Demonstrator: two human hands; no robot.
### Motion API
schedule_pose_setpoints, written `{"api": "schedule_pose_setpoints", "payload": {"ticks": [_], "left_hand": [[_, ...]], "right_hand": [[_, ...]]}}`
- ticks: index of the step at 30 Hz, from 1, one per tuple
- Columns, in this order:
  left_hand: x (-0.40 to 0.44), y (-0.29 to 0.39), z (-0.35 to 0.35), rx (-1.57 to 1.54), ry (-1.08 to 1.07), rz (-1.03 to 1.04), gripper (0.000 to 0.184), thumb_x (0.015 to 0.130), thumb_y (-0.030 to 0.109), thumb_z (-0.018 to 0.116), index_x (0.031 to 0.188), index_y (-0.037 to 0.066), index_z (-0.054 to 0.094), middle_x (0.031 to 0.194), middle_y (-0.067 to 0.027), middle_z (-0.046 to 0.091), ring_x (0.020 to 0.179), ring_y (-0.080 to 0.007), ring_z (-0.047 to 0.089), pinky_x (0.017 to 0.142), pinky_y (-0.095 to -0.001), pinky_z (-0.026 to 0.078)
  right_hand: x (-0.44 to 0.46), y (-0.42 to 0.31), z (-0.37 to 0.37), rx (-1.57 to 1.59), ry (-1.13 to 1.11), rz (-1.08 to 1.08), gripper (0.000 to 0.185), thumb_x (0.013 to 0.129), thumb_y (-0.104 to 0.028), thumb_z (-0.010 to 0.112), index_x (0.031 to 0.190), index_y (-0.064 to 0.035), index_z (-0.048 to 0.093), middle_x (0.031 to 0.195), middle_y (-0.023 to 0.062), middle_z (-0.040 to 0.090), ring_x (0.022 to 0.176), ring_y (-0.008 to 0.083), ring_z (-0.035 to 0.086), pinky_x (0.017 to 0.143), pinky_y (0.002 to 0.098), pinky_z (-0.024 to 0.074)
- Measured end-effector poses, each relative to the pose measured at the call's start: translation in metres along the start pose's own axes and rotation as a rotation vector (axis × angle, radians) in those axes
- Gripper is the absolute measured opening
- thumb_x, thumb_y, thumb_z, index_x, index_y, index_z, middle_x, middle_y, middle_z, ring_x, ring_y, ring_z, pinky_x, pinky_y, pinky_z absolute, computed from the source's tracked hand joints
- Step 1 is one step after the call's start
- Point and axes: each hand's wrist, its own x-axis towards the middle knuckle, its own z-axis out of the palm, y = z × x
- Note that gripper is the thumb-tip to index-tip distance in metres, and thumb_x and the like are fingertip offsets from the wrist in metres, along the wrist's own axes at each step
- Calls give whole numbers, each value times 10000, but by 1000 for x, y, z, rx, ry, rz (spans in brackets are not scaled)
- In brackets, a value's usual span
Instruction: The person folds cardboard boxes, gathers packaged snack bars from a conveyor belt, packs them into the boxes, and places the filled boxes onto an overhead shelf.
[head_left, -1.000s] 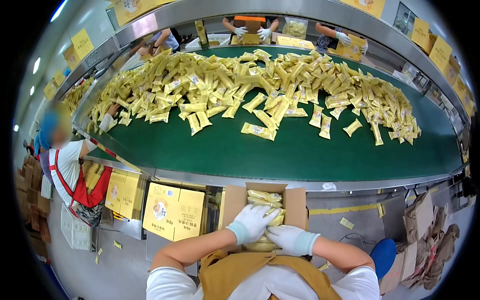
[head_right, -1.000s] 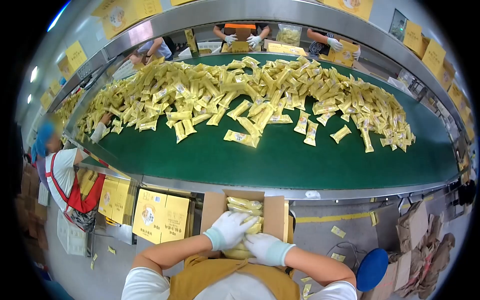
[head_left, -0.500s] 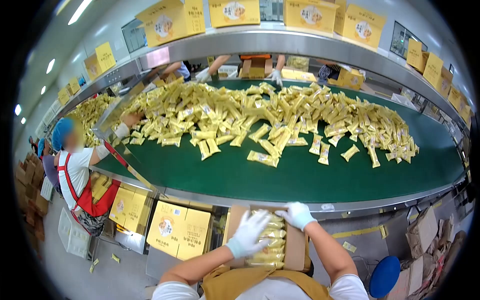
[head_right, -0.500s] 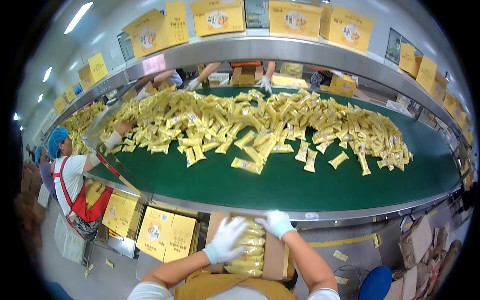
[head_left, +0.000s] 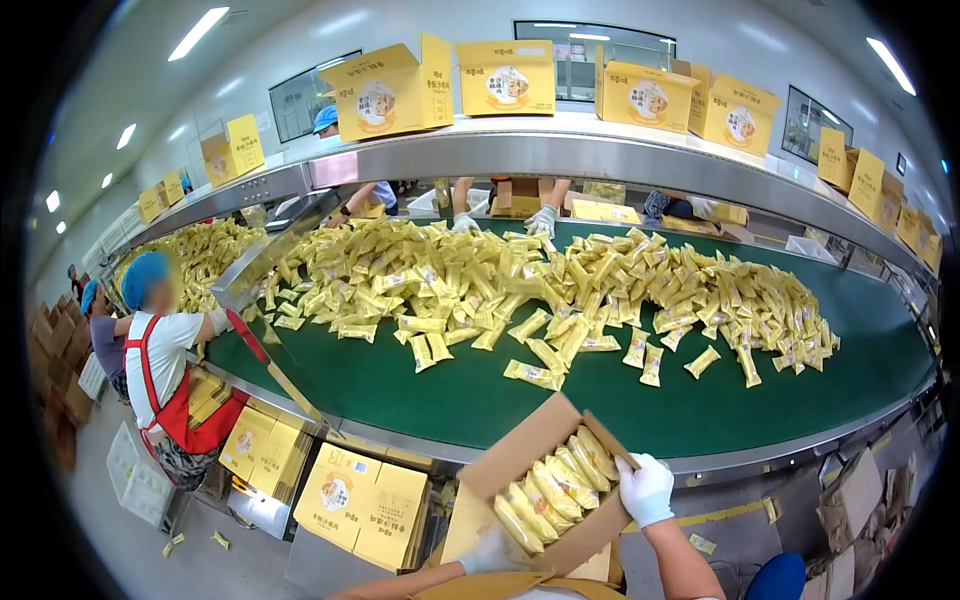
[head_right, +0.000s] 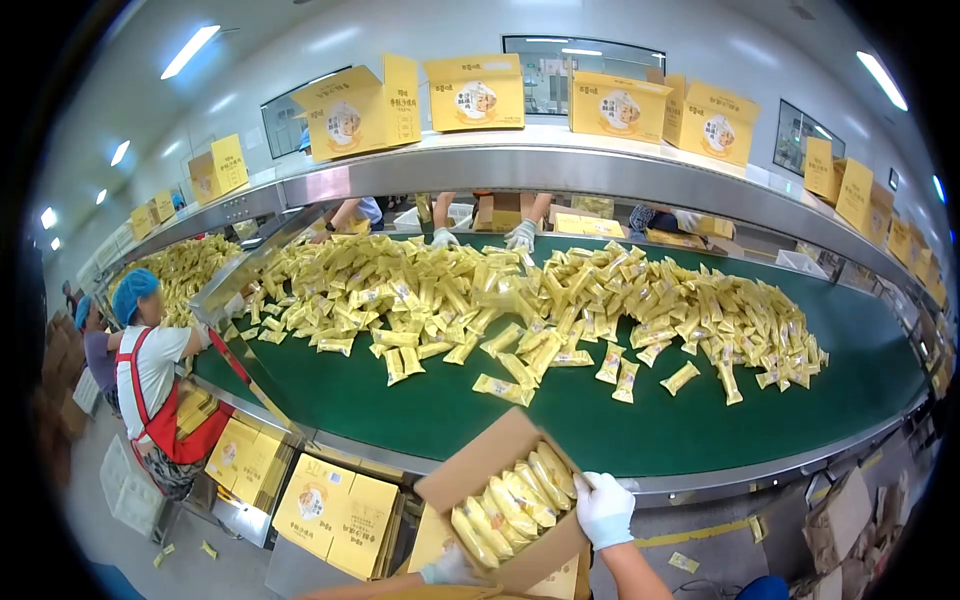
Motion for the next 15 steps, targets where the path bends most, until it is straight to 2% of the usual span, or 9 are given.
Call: {"api": "schedule_pose_setpoints", "payload": {"ticks": [2,3,4,6,8,9,10,14,15], "left_hand": [[17,2,6,-442,92,-132,705,891,196,722,1484,44,372,1471,-173,479,1309,-295,504,1116,-412,408],[26,-6,11,-984,155,-283,773,884,199,732,1514,46,311,1492,-176,453,1335,-294,478,1137,-432,386],[43,-3,-3,-1069,226,-318,751,891,206,723,1506,45,322,1473,-174,467,1322,-289,485,1129,-424,389],[79,7,-47,-929,363,-243,709,906,219,706,1490,44,345,1436,-170,494,1294,-278,499,1114,-410,395],[122,28,-118,-669,524,-64,667,921,231,689,1475,44,367,1399,-167,522,1267,-268,513,1099,-396,402],[146,47,-163,-542,603,42,647,929,238,681,1467,43,378,1381,-165,536,1254,-262,521,1091,-389,405],[170,66,-208,-429,678,148,628,936,244,673,1459,43,389,1362,-163,550,1240,-257,528,1084,-382,408],[268,153,-376,-112,910,490,554,967,270,639,1428,41,434,1288,-155,606,1186,-235,556,1053,-354,421],[292,171,-409,-77,931,551,537,974,277,630,1420,41,446,1270,-154,620,1172,-230,563,1046,-347,424]], "right_hand": [[6,6,4,-13,-74,140,169,891,-192,698,863,-27,724,806,172,700,723,391,660,670,442,537],[7,25,17,-82,-102,110,198,908,-187,682,902,8,718,821,215,703,730,394,684,672,428,541],[15,20,11,34,-73,104,198,912,-179,675,925,13,718,824,213,706,738,356,695,674,414,539],[39,0,-13,270,-15,99,202,921,-162,661,972,25,718,830,209,713,754,282,718,680,384,533],[81,-31,-45,614,67,62,232,934,-177,633,937,50,684,787,138,696,681,185,643,671,353,511],[106,-50,-66,573,145,-72,208,942,-153,617,946,49,664,763,73,653,711,106,557,660,330,490],[133,-55,-84,546,145,-134,232,953,-182,604,948,41,665,796,77,654,744,107,564,673,320,485],[267,-93,-119,1232,120,-404,507,1098,-308,273,1437,5,484,1377,129,583,1250,206,561,1075,359,432],[317,-86,-118,1227,127,-629,530,1099,-338,274,1483,-4,424,1453,124,515,1339,216,484,1134,378,369]]}}
